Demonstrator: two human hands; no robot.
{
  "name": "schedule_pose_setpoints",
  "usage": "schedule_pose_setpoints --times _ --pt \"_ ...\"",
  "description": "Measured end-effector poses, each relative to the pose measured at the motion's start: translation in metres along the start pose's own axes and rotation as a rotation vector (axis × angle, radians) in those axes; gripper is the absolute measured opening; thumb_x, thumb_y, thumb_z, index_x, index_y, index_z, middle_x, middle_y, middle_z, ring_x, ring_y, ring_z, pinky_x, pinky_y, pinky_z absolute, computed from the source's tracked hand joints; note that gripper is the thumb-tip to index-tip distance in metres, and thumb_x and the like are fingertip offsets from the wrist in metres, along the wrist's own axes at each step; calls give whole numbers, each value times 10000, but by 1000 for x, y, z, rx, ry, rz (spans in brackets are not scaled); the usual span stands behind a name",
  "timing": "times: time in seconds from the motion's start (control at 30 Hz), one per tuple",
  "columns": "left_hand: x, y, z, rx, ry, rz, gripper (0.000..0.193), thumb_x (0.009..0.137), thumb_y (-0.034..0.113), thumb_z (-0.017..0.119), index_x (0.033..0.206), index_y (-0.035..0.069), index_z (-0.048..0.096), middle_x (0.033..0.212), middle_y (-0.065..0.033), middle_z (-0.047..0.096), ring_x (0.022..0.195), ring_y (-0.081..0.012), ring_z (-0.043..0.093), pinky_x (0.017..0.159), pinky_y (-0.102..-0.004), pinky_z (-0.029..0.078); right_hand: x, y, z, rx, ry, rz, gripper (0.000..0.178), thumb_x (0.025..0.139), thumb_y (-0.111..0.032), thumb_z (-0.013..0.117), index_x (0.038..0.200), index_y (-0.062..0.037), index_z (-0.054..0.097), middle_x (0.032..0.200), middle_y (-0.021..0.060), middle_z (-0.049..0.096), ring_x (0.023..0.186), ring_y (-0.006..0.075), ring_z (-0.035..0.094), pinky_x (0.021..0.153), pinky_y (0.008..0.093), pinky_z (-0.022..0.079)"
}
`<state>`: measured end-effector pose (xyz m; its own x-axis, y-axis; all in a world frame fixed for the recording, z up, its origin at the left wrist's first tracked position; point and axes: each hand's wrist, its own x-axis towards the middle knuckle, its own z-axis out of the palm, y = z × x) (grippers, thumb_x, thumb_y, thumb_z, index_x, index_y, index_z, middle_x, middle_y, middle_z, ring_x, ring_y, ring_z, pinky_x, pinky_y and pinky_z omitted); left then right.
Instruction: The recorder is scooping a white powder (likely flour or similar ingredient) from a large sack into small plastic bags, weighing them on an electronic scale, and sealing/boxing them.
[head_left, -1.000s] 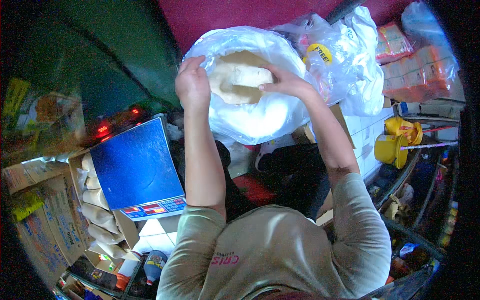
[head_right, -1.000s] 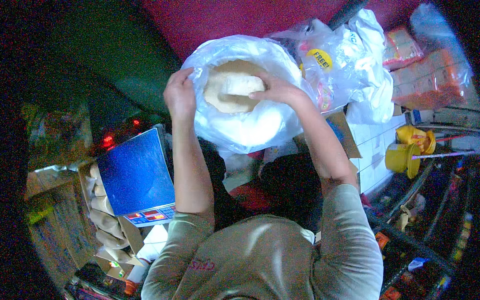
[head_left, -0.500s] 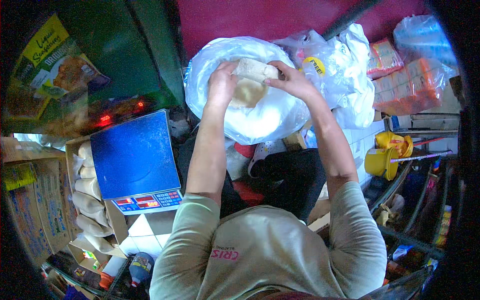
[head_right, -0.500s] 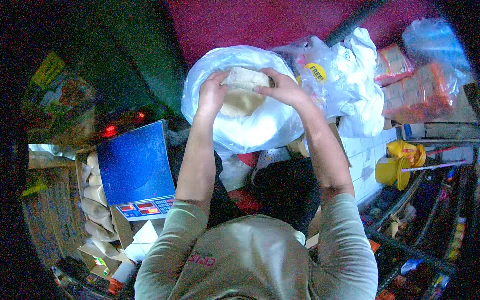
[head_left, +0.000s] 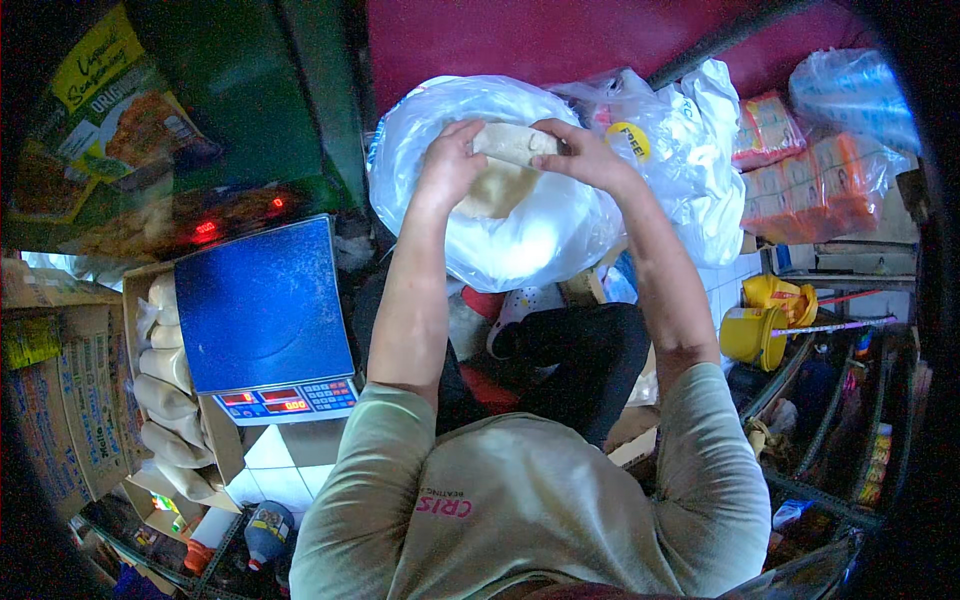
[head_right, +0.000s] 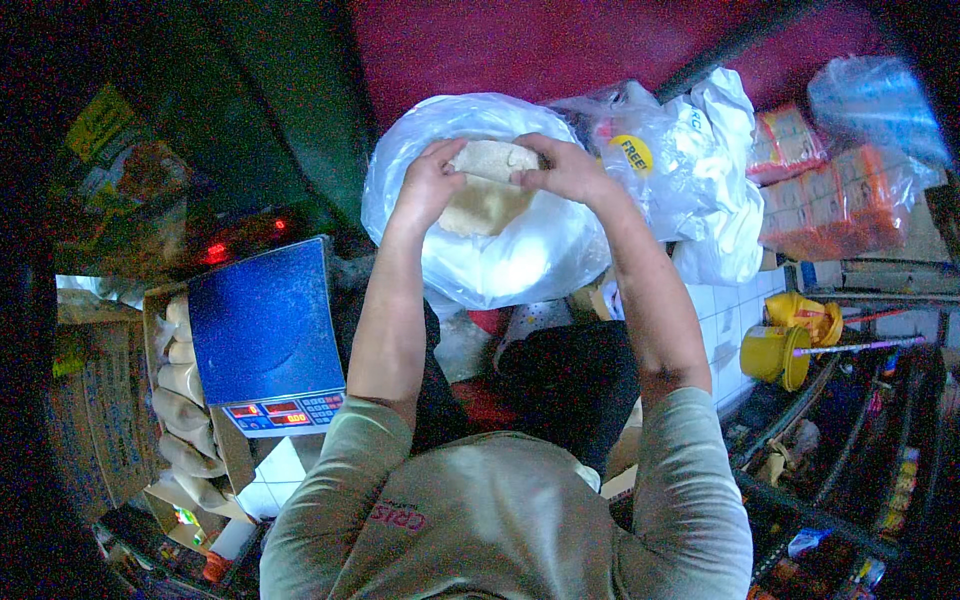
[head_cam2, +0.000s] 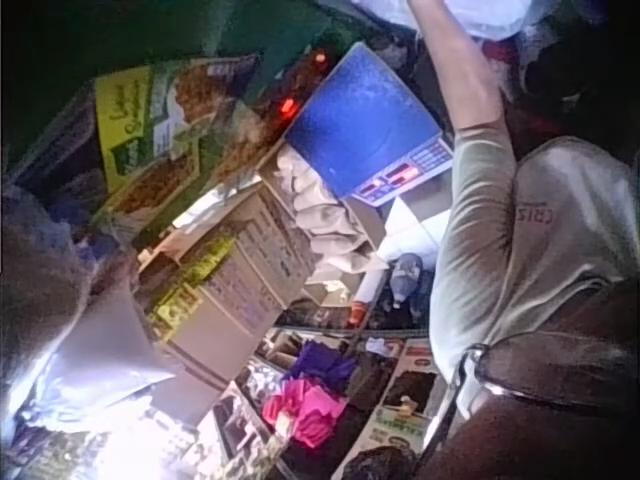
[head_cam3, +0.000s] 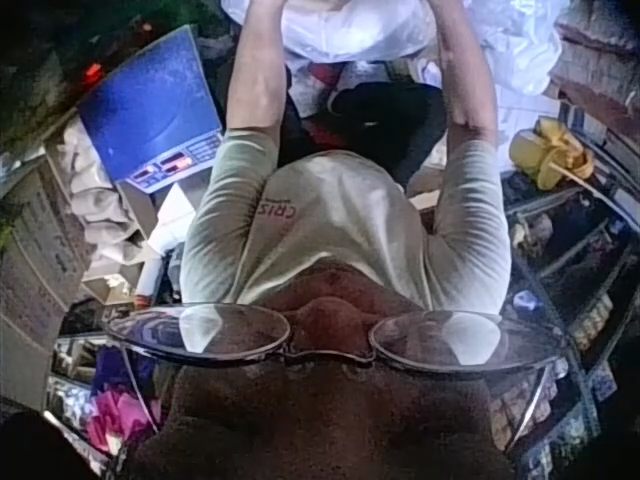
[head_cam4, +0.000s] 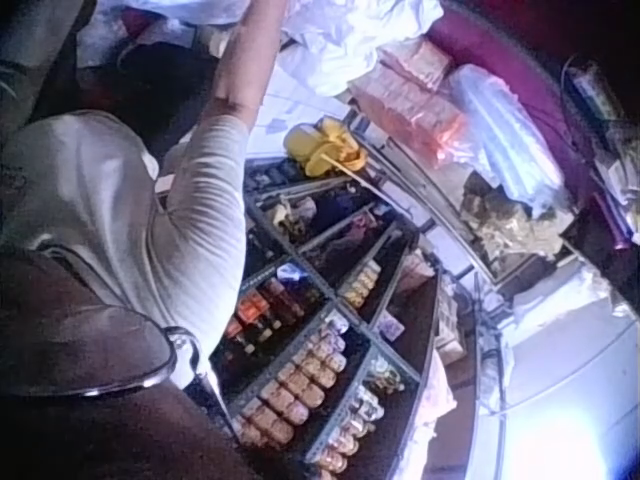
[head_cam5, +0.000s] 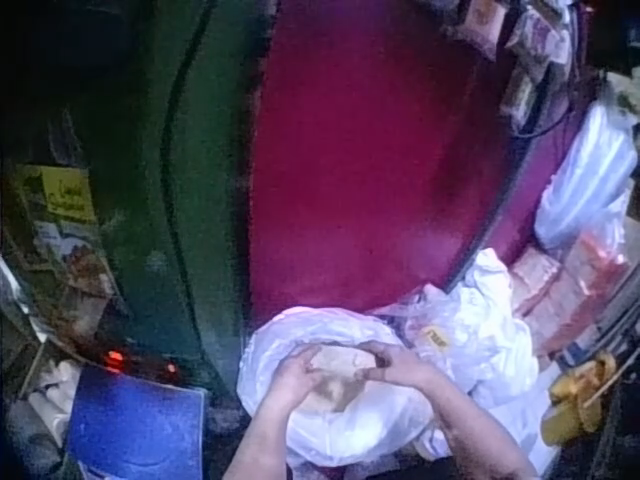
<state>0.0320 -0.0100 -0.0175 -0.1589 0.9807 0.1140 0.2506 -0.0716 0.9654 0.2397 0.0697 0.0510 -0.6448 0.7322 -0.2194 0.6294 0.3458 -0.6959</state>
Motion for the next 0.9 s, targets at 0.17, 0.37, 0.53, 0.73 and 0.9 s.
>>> schedule_pose_setpoints --times 0.17,0.37,0.53,0.73,0.9 --pt "0 4 3 -126 -18 -27 491 704 -16 574 1195 -17 577 1259 -163 532 1128 -237 537 948 -288 422 1 -9 -3 -209 7 54 509 774 -243 697 1222 -67 534 1045 133 628 966 226 596 850 325 461" --pt "4 -13 13 6 25 3 485 703 -14 555 1186 0 591 1218 -156 567 1098 -234 567 921 -285 448 8 -28 -4 -506 -22 45 516 759 -308 690 1213 -108 548 1033 141 644 933 278 626 820 365 484" --pt "10 -19 24 27 97 -39 472 705 -2 563 1173 35 610 1175 -143 600 988 -238 614 875 -299 474 19 -43 -4 -786 -16 28 460 732 -351 669 1150 -178 591 997 115 663 947 300 633 769 437 513" --pt "10 -17 24 -39 7 -188 453 727 23 582 1177 63 612 1208 -131 585 965 -253 619 888 -328 472 19 -63 -7 -983 -44 29 433 732 -298 673 1143 -187 592 1029 85 643 951 283 635 770 430 513" --pt "14 -21 27 -73 15 -214 427 760 34 582 1184 81 609 1172 -119 610 943 -223 636 871 -317 479 19 -85 -2 -1149 -15 -23 461 721 -215 670 1172 -219 574 1070 44 610 952 252 632 786 424 490"
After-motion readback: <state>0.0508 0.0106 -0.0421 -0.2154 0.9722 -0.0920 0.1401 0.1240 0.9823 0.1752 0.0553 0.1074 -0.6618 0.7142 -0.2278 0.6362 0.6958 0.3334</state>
